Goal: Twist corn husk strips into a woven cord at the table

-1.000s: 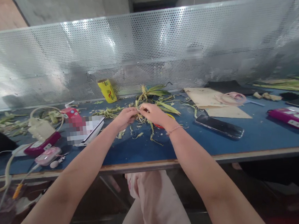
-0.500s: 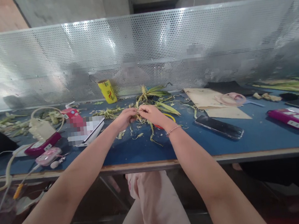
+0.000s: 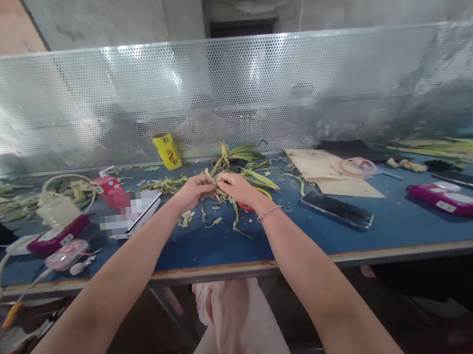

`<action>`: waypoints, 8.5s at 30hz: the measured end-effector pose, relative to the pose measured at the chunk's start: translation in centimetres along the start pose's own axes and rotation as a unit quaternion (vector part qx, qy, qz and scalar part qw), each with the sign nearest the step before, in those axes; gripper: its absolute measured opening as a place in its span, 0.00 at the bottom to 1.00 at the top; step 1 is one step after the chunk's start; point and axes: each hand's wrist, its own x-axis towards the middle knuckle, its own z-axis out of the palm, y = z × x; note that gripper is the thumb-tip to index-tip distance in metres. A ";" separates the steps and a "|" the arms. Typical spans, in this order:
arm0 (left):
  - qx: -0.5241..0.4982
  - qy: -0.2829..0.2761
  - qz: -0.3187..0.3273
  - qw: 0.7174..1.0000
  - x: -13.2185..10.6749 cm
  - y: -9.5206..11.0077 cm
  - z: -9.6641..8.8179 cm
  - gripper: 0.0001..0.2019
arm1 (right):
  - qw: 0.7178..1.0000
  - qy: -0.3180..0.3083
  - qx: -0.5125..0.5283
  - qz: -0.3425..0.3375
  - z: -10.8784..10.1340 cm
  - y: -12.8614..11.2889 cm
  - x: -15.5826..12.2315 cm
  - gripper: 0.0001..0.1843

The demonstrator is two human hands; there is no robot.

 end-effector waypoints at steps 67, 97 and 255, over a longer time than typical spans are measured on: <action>0.040 0.256 -0.061 0.964 1.0 -1.8 -2.6 0.05 | 0.969 -0.067 -0.221 0.090 2.0 4.3 0.1 0.12; -0.035 0.388 -0.032 0.921 1.4 -1.7 -4.8 0.08 | 0.958 -0.042 -0.217 0.182 -0.5 3.9 -0.4 0.14; -0.153 0.016 -0.056 0.987 -0.4 0.1 -0.3 0.01 | 0.985 0.095 0.071 0.122 1.4 1.7 0.3 0.14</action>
